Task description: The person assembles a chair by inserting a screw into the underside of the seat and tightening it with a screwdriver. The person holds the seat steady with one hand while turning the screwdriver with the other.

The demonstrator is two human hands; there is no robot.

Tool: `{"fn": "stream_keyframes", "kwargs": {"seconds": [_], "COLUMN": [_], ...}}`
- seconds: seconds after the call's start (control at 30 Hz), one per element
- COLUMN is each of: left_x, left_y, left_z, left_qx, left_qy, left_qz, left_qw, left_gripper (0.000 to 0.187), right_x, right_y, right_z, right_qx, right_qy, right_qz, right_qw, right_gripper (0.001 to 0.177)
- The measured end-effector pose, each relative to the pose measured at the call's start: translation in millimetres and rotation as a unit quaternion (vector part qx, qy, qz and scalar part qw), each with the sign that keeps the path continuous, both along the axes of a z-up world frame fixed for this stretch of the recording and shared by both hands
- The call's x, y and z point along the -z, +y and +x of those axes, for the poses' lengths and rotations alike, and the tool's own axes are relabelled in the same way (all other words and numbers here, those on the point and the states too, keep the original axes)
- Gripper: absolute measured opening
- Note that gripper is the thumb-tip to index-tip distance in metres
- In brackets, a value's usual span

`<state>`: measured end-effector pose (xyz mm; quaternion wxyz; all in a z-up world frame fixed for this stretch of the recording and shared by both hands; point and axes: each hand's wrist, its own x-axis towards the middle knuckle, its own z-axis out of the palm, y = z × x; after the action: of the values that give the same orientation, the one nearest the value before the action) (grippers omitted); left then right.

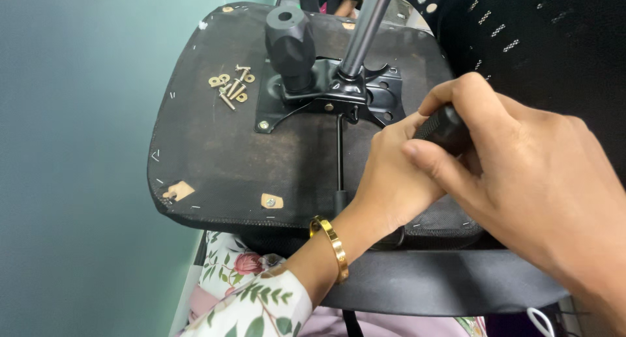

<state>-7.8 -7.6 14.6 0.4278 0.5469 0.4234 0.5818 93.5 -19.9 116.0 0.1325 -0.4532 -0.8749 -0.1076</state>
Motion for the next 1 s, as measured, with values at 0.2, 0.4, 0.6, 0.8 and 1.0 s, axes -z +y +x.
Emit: {"fn": "stream_keyframes", "kwargs": {"seconds": [0.2,0.4,0.6,0.8,1.0], "left_x": [-9.4,2.5,22.4,38.9,18.2], "left_y": [-29.8,-8.9,7.1,14.2,-9.2], "left_z": [20.8,18.3,16.1,0.4,3.6], "left_qx": [-0.116,-0.071,0.006,0.140,-0.065], "left_qy": [-0.009,0.060,0.113,-0.062,0.085], "left_qz": [-0.045,-0.016,0.000,0.048,0.014], "left_qw": [0.992,0.996,0.994,0.987,0.994], "left_gripper": [0.043,0.028,0.029,0.029,0.034], "right_x": [5.8,13.4,15.0,-2.5,14.4], "right_y": [-3.6,-7.3,-6.5,-1.5,-2.2], "right_z": [3.6,-2.2,-2.3,3.4,-3.2], "right_qx": [0.033,0.114,0.099,-0.145,-0.177], "right_qy": [0.018,-0.046,-0.004,0.037,0.229], "right_qz": [0.075,0.170,0.149,0.084,-0.025], "right_qw": [0.997,0.978,0.984,0.985,0.957], "right_gripper": [0.037,0.042,0.043,0.026,0.021]}}
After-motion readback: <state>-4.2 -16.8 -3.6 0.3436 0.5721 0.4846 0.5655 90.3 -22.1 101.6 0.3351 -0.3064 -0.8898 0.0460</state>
